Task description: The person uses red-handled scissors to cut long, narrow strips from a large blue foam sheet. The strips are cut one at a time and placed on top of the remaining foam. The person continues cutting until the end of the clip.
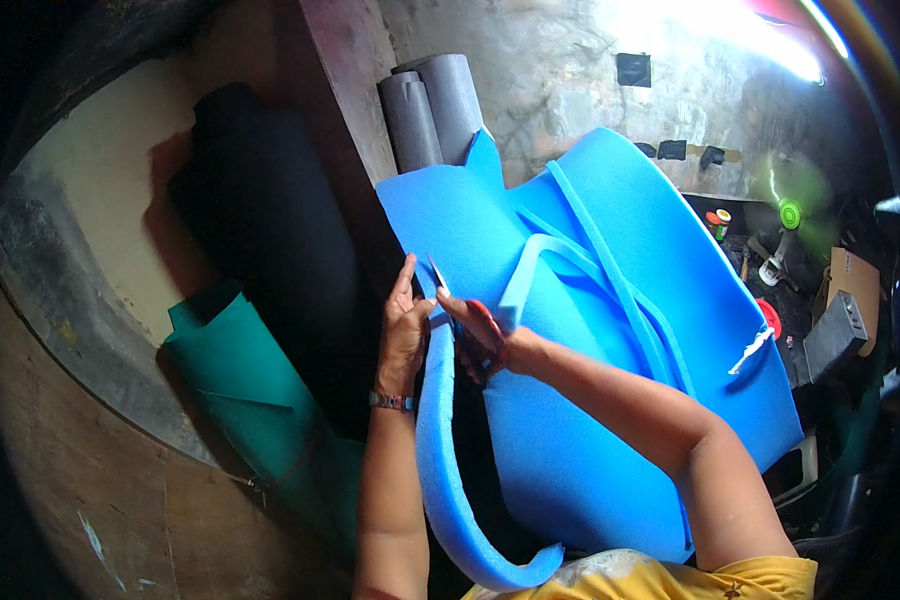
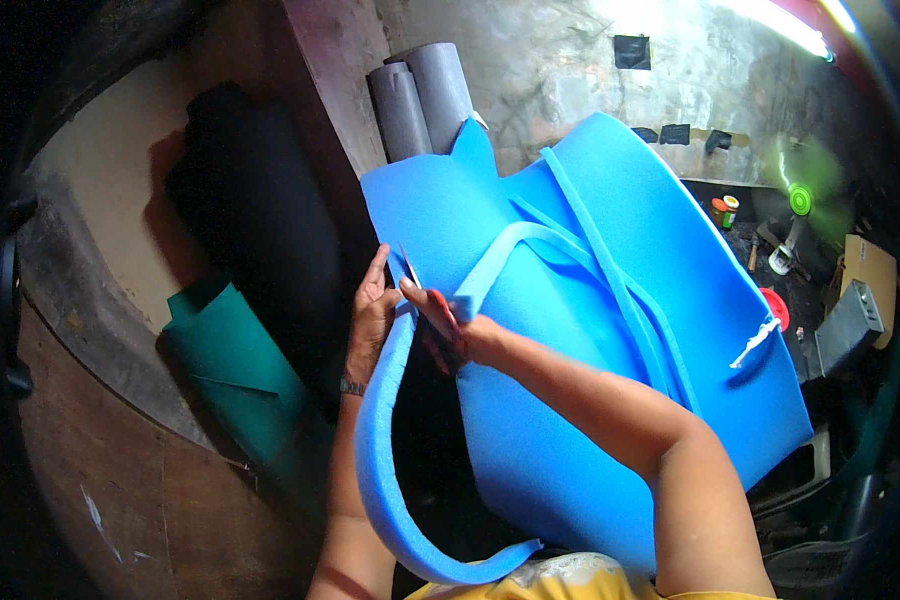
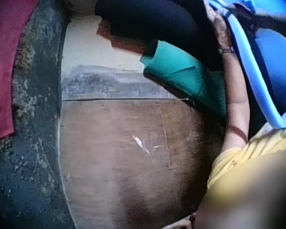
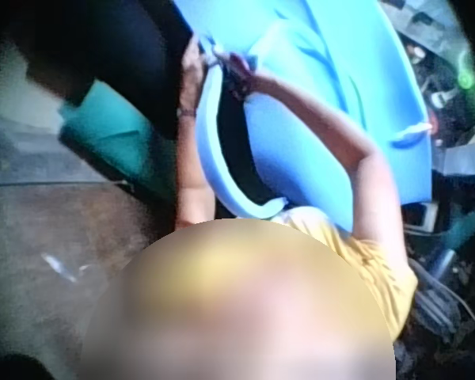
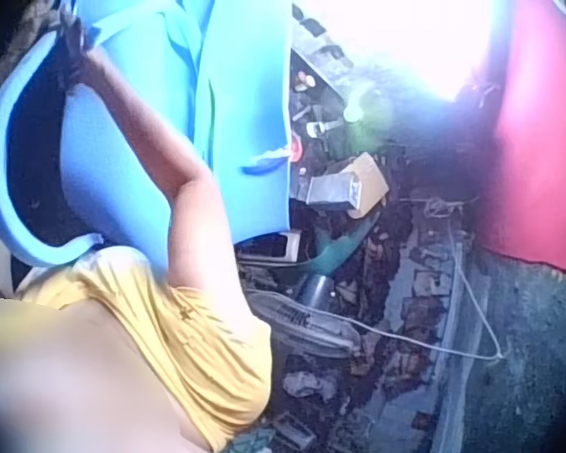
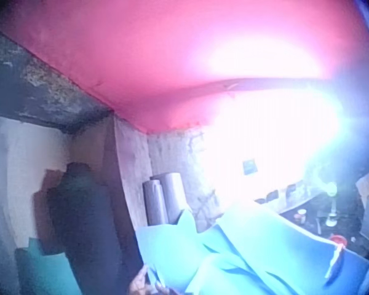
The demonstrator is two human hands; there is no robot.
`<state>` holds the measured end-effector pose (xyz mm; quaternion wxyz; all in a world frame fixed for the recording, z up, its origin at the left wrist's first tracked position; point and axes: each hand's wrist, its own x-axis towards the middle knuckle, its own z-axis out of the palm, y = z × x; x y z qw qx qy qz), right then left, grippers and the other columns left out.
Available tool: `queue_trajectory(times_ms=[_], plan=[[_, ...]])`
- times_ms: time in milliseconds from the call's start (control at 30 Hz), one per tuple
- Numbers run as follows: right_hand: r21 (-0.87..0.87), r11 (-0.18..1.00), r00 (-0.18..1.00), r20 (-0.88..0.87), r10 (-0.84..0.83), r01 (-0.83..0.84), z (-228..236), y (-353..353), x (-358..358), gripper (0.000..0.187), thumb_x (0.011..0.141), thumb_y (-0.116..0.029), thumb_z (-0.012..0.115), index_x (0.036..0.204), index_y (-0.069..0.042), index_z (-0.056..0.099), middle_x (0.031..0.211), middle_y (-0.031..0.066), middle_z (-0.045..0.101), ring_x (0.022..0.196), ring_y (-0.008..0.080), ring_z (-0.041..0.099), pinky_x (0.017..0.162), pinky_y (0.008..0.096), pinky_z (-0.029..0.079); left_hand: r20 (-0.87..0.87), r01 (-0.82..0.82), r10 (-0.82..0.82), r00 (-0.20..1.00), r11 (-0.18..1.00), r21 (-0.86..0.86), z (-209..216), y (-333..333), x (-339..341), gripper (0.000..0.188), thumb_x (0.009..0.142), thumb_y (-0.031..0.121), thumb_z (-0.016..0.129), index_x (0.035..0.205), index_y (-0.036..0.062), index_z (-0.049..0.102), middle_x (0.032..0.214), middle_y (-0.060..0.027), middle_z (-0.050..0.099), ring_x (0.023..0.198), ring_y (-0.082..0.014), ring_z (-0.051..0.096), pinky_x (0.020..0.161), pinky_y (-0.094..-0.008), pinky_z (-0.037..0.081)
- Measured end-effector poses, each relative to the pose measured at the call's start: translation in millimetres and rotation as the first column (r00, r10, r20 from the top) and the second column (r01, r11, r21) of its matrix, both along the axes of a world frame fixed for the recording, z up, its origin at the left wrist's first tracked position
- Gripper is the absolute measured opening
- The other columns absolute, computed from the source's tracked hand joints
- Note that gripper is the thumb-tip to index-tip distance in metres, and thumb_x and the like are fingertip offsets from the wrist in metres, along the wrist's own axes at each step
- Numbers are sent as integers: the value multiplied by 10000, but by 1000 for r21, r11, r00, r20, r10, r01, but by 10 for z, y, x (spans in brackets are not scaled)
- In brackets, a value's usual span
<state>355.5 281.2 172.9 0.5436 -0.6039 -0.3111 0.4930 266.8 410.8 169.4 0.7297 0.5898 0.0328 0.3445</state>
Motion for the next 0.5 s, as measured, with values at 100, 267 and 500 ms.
queue_trajectory(times_ms=[100, 267, 500], plan=[[-146, 989, 993, 114, 18, -1, 95, 116, 42, 848, 761, -877, 316, 632, -71, 545, 562, 83, 515, 481, 201, 531, 450, 318, 411, -6, 44, -44, 999, 999, 27, -18, 39, 3, 758, 833, -42, 516, 1501, 5, 162, 1330, -168, 467, 960, -119, 578, 845, -276, 506], [-25, 998, 992, 113, 60, -57, 146, 177, 97, 888, 736, -895, 317, 586, -47, 537, 529, 112, 507, 465, 213, 538, 378, 310, 379, -33, 8, -9, 999, 999, -31, 31, 8, -22, 723, 842, -58, 482, 1498, -3, 183, 1393, -133, 415, 970, -84, 527, 830, -238, 471], [-40, 998, 974, 220, -46, 57, 149, 348, 155, 899, 715, -906, 346, 590, -35, 529, 534, 134, 509, 472, 263, 524, 460, 380, 419, -84, -78, 78, 993, 997, 3, 55, -38, -58, 702, 836, -74, 457, 1490, -11, 211, 1290, -78, 483, 811, -42, 477, 729, -188, 435]])
